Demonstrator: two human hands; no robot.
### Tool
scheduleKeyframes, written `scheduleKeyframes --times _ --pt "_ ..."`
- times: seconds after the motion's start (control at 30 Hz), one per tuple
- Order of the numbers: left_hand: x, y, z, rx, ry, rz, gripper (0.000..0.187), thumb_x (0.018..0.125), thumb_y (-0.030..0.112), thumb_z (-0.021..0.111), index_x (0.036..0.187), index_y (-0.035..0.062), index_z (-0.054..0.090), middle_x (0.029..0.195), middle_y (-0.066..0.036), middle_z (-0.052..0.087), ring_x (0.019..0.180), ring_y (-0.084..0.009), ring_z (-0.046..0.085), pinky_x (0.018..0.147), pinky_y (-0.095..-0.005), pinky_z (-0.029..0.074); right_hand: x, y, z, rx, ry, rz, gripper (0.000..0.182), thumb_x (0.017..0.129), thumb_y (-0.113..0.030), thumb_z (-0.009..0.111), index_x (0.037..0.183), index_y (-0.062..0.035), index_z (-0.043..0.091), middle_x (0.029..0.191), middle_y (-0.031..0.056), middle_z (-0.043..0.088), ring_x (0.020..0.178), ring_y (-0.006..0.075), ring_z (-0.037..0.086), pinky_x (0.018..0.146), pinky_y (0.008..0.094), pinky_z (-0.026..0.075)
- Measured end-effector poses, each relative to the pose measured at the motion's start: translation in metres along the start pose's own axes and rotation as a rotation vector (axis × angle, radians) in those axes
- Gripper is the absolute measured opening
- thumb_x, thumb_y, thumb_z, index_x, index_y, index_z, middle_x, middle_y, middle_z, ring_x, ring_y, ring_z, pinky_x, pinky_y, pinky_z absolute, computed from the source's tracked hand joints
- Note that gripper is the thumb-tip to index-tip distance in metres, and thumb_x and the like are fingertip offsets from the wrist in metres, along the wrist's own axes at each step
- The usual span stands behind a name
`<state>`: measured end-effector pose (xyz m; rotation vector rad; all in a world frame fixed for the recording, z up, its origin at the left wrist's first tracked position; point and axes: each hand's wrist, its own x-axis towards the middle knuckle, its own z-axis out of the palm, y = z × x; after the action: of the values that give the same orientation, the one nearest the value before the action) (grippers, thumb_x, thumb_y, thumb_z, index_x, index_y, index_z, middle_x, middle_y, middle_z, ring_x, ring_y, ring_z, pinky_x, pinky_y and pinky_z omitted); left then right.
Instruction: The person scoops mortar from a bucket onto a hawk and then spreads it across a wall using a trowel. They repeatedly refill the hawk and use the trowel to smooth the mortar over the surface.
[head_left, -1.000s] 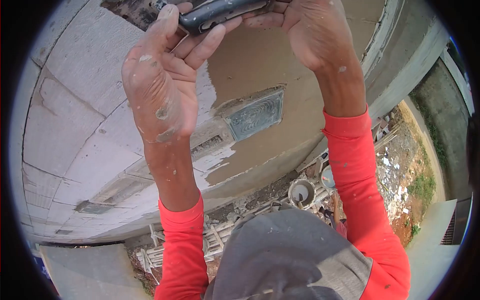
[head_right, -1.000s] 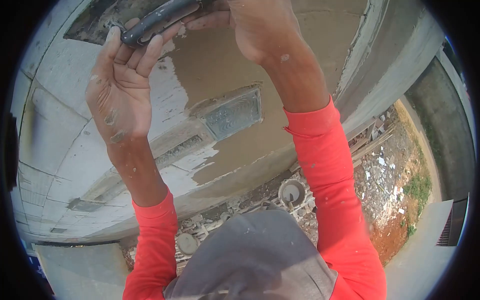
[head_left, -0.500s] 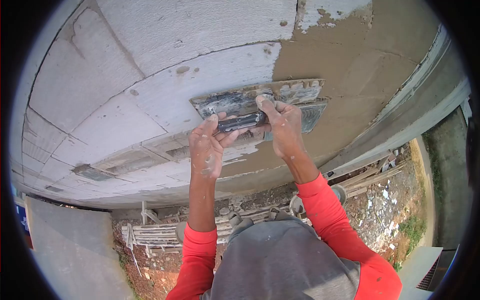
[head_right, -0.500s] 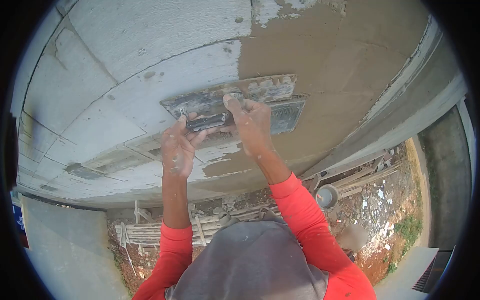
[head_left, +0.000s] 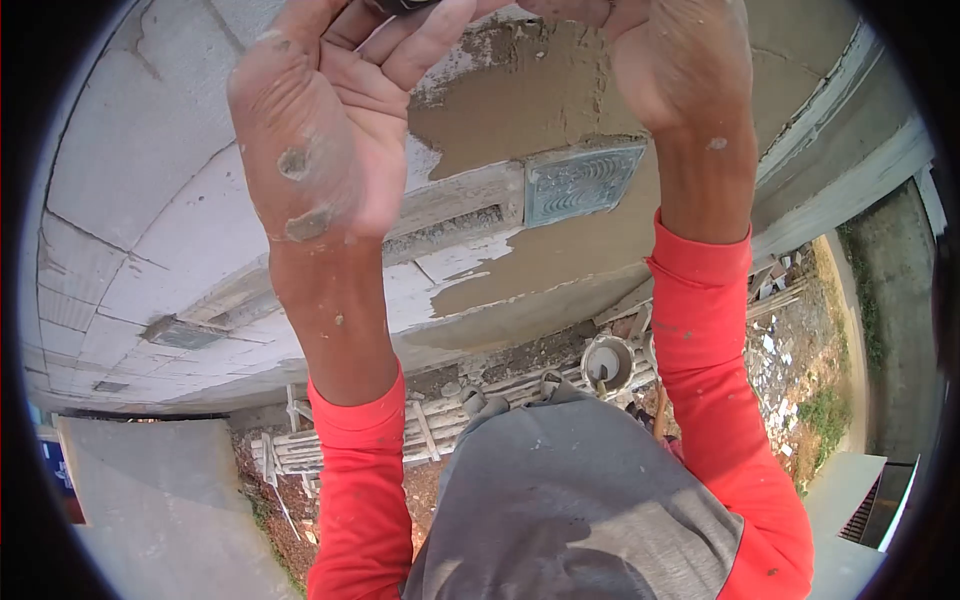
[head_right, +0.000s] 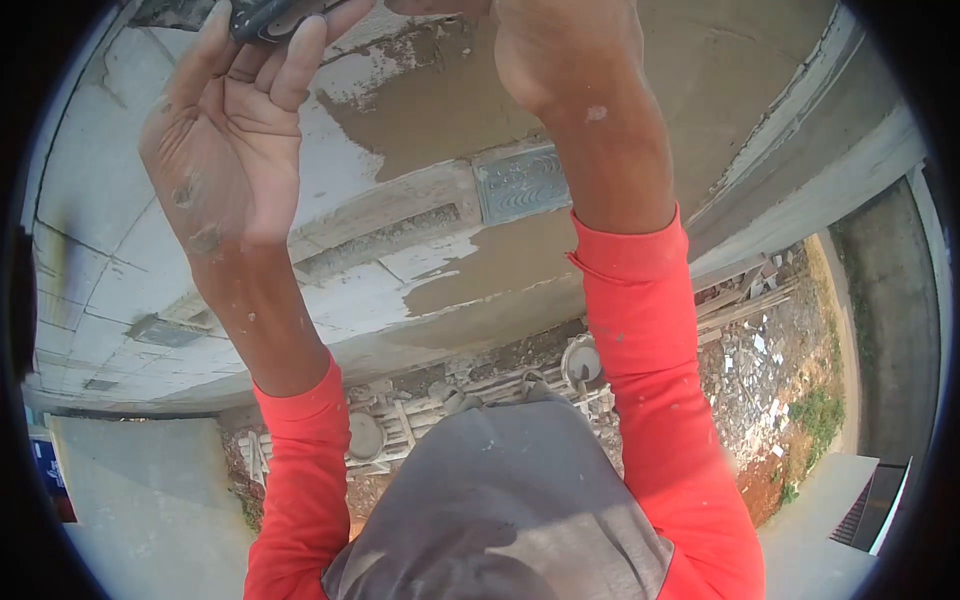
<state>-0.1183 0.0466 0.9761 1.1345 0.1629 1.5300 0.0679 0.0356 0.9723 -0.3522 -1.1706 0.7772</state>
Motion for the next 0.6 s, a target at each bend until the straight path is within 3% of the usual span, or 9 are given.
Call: scheduleKeyframes --times 0.03,0.13,0.2,0.27,0.37,0.47,0.6 --pt "-0.019 -0.015 -0.007 -0.005 0.015 -0.076 0.038 0.106 0.014 0.053 0.125 -0.0191 0.053 0.123 -0.033 0.065 0.116 -0.0507 0.067 0.102 -0.0431 0.063 -0.011 0.016 -0.018 0.002 0.014 -0.093 0.034 0.099 -0.031 0.07 0.097 0.0034 0.071 0.092 0.0138 0.074 0.074 0.0195 0.073 0.068 0.0364 0.065" --pt "-0.07 -0.073 -0.036 -0.009 0.092 -0.317 0.034 0.107 0.018 0.059 0.125 -0.011 0.056 0.116 -0.028 0.07 0.105 -0.0425 0.074 0.094 -0.039 0.065 -0.068 0.043 -0.054 -0.129 0.275 0.285 0.032 0.097 -0.026 0.073 0.089 0.0045 0.072 0.081 0.0101 0.069 0.069 0.0167 0.07 0.069 0.034 0.064" --pt "-0.095 -0.105 -0.047 -0.012 0.177 -0.454 0.032 0.107 0.018 0.06 0.124 -0.0092 0.057 0.118 -0.027 0.069 0.106 -0.0405 0.074 0.094 -0.0377 0.064 -0.104 0.07 -0.08 -0.169 0.363 0.39 0.034 0.098 -0.029 0.073 0.088 0.0033 0.072 0.078 0.0066 0.066 0.066 0.014 0.067 0.066 0.0321 0.062" --pt "-0.107 -0.126 -0.053 0.01 0.209 -0.525 0.032 0.108 0.019 0.059 0.124 -0.0085 0.058 0.119 -0.025 0.069 0.108 -0.0386 0.074 0.094 -0.0365 0.064 -0.122 0.086 -0.095 -0.142 0.399 0.463 0.03 0.101 -0.03 0.07 0.09 -0.0017 0.071 0.08 0.0047 0.068 0.069 0.015 0.071 0.066 0.0355 0.064" --pt "-0.104 -0.148 -0.064 0.007 0.233 -0.551 0.033 0.108 0.019 0.06 0.123 -0.01 0.057 0.116 -0.024 0.069 0.106 -0.0374 0.074 0.094 -0.0361 0.064 -0.127 0.109 -0.121 -0.16 0.383 0.527 0.031 0.1 -0.031 0.071 0.091 -0.0012 0.071 0.078 0.0046 0.068 0.068 0.0151 0.071 0.064 0.0354 0.064" --pt "-0.088 -0.153 -0.066 0.065 0.214 -0.516 0.038 0.105 0.021 0.063 0.121 -0.0128 0.059 0.118 -0.029 0.069 0.11 -0.0446 0.072 0.092 -0.0366 0.065 -0.11 0.107 -0.112 -0.075 0.419 0.495 0.035 0.099 -0.03 0.072 0.081 -0.0002 0.071 0.075 0.005 0.066 0.063 0.0122 0.066 0.059 0.0325 0.063" --pt "-0.055 -0.13 -0.047 0.061 0.14 -0.385 0.036 0.104 0.021 0.064 0.115 -0.0133 0.062 0.115 -0.028 0.07 0.106 -0.0456 0.073 0.088 -0.0349 0.067 -0.071 0.09 -0.107 -0.112 0.374 0.442 0.033 0.099 -0.031 0.071 0.093 0.0014 0.072 0.079 0.0072 0.071 0.064 0.0151 0.07 0.055 0.0326 0.062"
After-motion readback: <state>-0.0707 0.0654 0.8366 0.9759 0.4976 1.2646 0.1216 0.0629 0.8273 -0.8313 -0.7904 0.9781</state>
